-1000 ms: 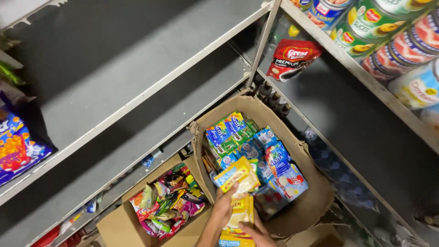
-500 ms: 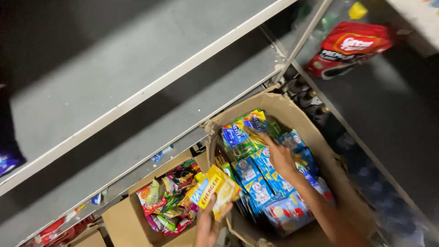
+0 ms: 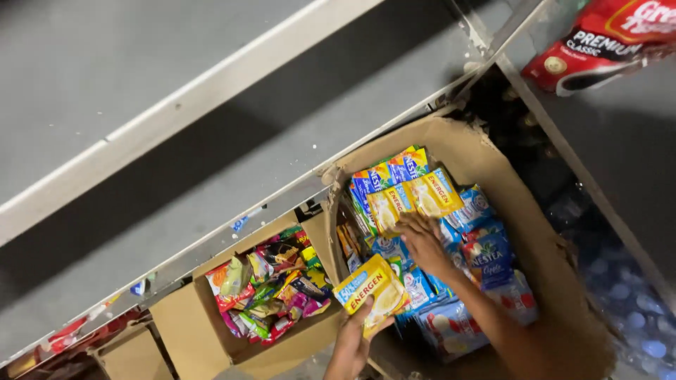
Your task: Organizing and stocking small sachet-style packets of drinks and snacks on grocery store shelves.
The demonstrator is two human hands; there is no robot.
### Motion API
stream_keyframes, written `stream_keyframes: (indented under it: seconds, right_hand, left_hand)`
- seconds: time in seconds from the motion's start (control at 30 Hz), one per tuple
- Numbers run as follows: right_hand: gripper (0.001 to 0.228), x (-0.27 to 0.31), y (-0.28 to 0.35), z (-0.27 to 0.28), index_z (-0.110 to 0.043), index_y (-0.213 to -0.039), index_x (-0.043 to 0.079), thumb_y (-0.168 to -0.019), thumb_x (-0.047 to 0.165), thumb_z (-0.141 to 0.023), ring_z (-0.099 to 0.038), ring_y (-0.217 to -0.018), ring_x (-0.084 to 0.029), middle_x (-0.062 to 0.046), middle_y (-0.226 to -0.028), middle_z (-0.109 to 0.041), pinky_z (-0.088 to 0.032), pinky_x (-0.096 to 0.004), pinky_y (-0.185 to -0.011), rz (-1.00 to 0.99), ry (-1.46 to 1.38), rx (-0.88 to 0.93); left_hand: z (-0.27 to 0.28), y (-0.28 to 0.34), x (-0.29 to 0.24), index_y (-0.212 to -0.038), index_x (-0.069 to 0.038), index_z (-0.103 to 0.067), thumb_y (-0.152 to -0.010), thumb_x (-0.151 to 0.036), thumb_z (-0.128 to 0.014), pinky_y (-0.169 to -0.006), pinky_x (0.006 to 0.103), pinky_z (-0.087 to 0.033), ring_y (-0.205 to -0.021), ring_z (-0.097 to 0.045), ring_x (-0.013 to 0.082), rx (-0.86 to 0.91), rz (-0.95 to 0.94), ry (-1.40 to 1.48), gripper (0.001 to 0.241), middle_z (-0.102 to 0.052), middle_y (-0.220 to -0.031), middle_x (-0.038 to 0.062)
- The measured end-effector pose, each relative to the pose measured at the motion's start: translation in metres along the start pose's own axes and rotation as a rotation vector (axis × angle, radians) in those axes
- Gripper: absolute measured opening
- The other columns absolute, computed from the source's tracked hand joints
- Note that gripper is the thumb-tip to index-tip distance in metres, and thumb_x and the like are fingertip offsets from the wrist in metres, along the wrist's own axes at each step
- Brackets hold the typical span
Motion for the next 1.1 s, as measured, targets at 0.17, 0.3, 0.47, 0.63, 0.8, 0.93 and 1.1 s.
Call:
stream_keyframes:
  seconds: [0.17, 0.3, 0.47, 0.63, 0.8, 0.93, 1.1]
  right_hand:
    - [0.050, 0.019, 0.057, -0.046, -0.069, -0.132, 0.007, -0.106, 0.041, -0.043, -0.066, -0.105, -0.017, -0.007, -0.117, -0.075, -0.050, -0.032, -0.090, -0.517, -1.747, 0.211]
    - [0.044, 0.045, 0.089, -0.077, -0.068, -0.124, 0.001, -0.105, 0.038, -0.055, -0.068, -0.096, -0.018, -0.008, -0.106, -0.071, -0.056, -0.037, -0.080, -0.523, -1.859, 0.328]
    - [0.038, 0.043, 0.087, -0.035, -0.064, -0.130, 0.009, -0.094, 0.023, -0.066, -0.065, -0.105, -0.010, -0.001, -0.119, -0.071, -0.052, -0.029, -0.089, -0.601, -1.744, 0.004]
    - [0.036, 0.027, 0.047, -0.004, -0.061, -0.131, 0.008, -0.097, 0.021, -0.065, -0.064, -0.084, -0.016, -0.005, -0.107, -0.075, -0.050, -0.037, -0.070, -0.587, -1.458, -0.166]
    - [0.054, 0.069, -0.029, 0.050, -0.052, -0.138, 0.004, -0.088, 0.010, -0.069, -0.069, -0.091, -0.046, -0.024, -0.100, -0.073, -0.057, -0.051, -0.073, -0.181, -0.757, -0.380]
    - [0.060, 0.080, -0.063, 0.001, -0.042, -0.146, 0.008, -0.091, 0.010, -0.065, -0.066, -0.092, -0.051, -0.031, -0.102, -0.069, -0.052, -0.057, -0.081, -0.334, -0.507, -0.092]
    - [0.062, 0.085, -0.037, -0.035, -0.043, -0.148, 0.010, -0.090, 0.014, -0.066, -0.067, -0.095, -0.049, -0.030, -0.103, -0.070, -0.053, -0.055, -0.084, -0.366, -0.398, 0.077]
  left_hand:
    - [-0.024, -0.010, -0.013, -0.126, -0.006, -0.066, -0.088, -0.021, -0.073, -0.080, 0.0467, -0.067, -0.102, -0.076, 0.0297, 0.028, 0.015, -0.057, 0.041, -0.076, -0.117, 0.011]
    - [-0.015, -0.025, 0.003, -0.122, -0.005, -0.071, -0.090, -0.023, -0.074, -0.078, 0.0427, -0.066, -0.099, -0.075, 0.0277, 0.053, 0.008, -0.166, 0.038, -0.077, -0.113, 0.011]
    - [0.006, -0.024, 0.002, -0.126, 0.001, -0.072, -0.094, -0.023, -0.076, -0.085, 0.0324, -0.062, -0.100, -0.076, 0.0201, 0.007, -0.233, -0.241, 0.039, -0.079, -0.116, 0.011]
    - [0.020, 0.020, -0.010, -0.122, 0.001, -0.071, -0.089, -0.021, -0.073, -0.076, 0.0390, -0.064, -0.092, -0.078, 0.0245, -0.135, -0.140, -0.111, 0.040, -0.079, -0.111, 0.013]
    - [0.096, 0.015, 0.006, -0.121, 0.004, -0.071, -0.088, -0.018, -0.074, -0.074, 0.0401, -0.065, -0.091, -0.078, 0.0264, -0.168, -0.276, -0.097, 0.040, -0.079, -0.110, 0.016]
    - [0.114, 0.039, -0.014, -0.121, 0.004, -0.071, -0.086, -0.017, -0.075, -0.078, 0.0404, -0.064, -0.093, -0.077, 0.0257, -0.253, -0.335, -0.077, 0.040, -0.078, -0.110, 0.016]
    - [0.102, 0.047, -0.034, -0.120, 0.003, -0.071, -0.085, -0.018, -0.074, -0.083, 0.0441, -0.061, -0.095, -0.076, 0.0267, -0.291, -0.278, 0.007, 0.041, -0.078, -0.109, 0.014]
Point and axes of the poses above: each hand's wrist, its own y-axis away from the middle knuckle, its own z-axis out of the back of the hand, x = y × z, the point moved 10 cm from there along -y, towards the middle knuckle
